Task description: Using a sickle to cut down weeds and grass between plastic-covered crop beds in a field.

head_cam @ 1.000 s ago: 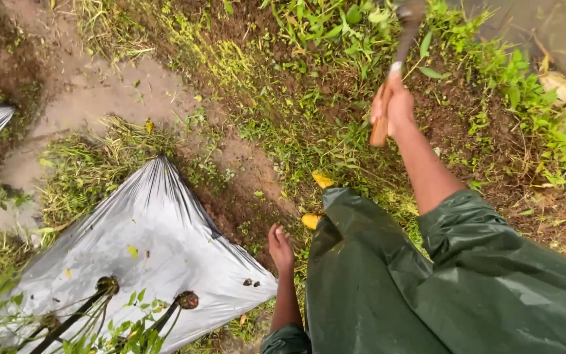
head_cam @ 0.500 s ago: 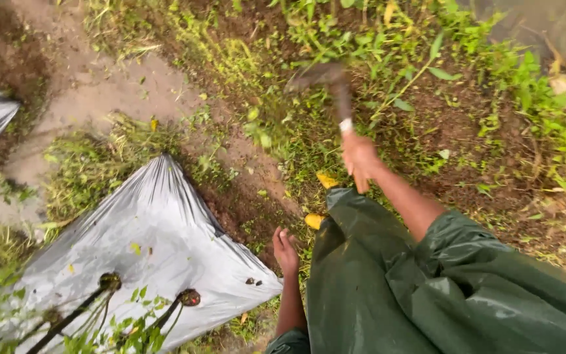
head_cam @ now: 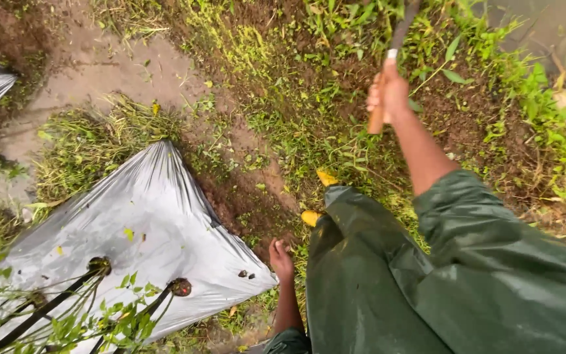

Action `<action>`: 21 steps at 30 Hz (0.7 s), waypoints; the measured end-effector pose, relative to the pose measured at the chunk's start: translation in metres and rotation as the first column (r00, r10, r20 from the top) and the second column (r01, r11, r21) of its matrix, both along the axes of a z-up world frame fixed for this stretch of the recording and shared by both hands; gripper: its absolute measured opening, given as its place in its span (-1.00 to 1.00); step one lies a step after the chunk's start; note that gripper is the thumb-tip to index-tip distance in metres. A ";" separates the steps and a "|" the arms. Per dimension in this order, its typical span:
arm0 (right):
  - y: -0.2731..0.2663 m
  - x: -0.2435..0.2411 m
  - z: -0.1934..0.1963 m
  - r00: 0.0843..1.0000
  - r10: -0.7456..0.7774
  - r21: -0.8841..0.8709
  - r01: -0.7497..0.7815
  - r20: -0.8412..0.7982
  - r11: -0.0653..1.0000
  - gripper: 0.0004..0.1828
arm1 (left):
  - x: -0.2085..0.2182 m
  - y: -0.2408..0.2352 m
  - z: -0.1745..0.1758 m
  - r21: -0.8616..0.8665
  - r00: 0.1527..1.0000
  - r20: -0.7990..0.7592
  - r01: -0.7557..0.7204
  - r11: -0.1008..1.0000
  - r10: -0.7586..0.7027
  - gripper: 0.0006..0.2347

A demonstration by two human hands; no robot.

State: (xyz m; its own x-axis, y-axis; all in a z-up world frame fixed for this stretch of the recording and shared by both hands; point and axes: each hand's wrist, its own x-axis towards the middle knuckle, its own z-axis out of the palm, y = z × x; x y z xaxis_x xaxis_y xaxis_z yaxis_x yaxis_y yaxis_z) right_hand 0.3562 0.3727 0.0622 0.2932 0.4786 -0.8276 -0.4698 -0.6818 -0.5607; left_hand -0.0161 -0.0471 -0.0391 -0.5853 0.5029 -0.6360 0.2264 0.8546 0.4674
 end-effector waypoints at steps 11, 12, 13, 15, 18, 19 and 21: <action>0.046 -0.013 -0.002 0.989 -0.127 -0.049 0.130 0.075 0.990 -0.78 | 0.015 0.048 0.016 0.002 0.999 0.051 0.000 1.000 0.000 -0.50; 0.034 -0.009 -0.001 0.989 -0.131 -0.042 0.134 0.075 0.990 -0.78 | 0.018 0.051 0.017 0.008 0.999 0.052 0.004 1.000 -0.004 -0.50; 0.021 -0.005 -0.001 0.996 -0.086 -0.015 0.086 0.004 0.996 -0.69 | 0.022 0.054 0.018 -0.005 0.996 0.083 0.016 1.000 -0.016 -0.51; 0.002 0.005 0.004 0.997 -0.034 -0.006 0.034 -0.076 0.999 -0.51 | 0.024 0.045 0.028 -0.038 0.994 0.105 0.024 0.999 -0.020 -0.52; 0.021 0.037 0.009 1.000 -0.016 -0.034 0.016 0.001 0.999 -0.55 | 0.030 0.054 0.020 -0.035 0.989 0.135 0.063 0.997 -0.058 -0.53; 0.031 0.045 0.001 0.985 -0.172 0.105 0.171 0.006 0.980 -0.45 | 0.030 0.054 0.019 -0.029 0.990 0.137 0.042 0.999 -0.038 -0.54; 0.057 0.048 -0.007 0.947 -0.319 0.238 0.315 -0.023 0.919 -0.35 | 0.033 0.061 0.027 -0.025 0.992 0.129 0.017 1.000 -0.014 -0.55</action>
